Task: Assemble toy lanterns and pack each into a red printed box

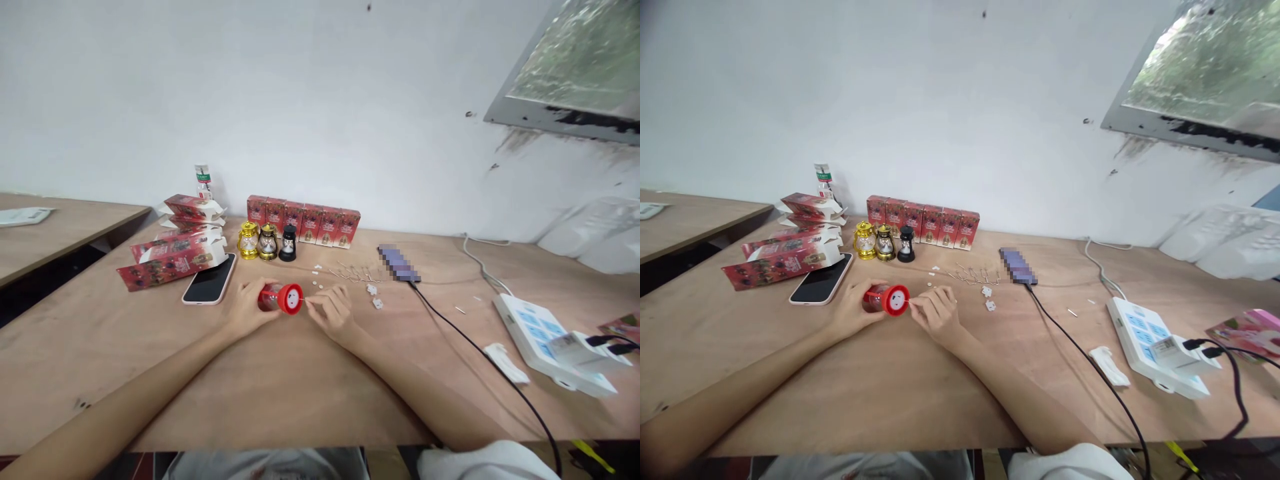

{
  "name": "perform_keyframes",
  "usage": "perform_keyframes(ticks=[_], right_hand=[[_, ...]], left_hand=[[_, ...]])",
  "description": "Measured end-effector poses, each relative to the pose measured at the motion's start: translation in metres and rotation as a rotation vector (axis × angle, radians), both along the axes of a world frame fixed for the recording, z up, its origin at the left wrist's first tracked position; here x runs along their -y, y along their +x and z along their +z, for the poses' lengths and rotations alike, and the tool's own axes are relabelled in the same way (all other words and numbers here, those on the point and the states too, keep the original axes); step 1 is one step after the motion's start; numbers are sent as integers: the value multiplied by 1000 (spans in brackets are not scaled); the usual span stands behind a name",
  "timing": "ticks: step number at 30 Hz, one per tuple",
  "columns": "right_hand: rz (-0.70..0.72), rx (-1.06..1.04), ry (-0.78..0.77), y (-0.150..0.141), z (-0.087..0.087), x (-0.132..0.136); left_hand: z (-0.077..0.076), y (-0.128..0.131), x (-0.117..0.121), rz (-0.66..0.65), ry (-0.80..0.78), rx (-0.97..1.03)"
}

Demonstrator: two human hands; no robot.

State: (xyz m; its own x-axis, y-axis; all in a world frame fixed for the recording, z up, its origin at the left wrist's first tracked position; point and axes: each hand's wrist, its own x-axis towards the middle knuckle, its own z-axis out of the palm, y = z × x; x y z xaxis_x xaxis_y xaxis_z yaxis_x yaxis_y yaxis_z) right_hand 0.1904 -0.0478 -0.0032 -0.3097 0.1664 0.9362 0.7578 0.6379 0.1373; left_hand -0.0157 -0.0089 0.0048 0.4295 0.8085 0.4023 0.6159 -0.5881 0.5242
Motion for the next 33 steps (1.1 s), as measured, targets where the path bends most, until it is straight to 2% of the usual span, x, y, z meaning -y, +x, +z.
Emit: perform_keyframes(ticks=[15,27,33], right_hand=[[-132,58,27,-8,-2,4],[-132,105,10,-9,3,6],[-114,144,-33,-8,-3,4]], left_hand=[[1,1,4,-13,111,-123],[2,-1,5,1,199,-177],[3,-2,5,-11,225,-224]])
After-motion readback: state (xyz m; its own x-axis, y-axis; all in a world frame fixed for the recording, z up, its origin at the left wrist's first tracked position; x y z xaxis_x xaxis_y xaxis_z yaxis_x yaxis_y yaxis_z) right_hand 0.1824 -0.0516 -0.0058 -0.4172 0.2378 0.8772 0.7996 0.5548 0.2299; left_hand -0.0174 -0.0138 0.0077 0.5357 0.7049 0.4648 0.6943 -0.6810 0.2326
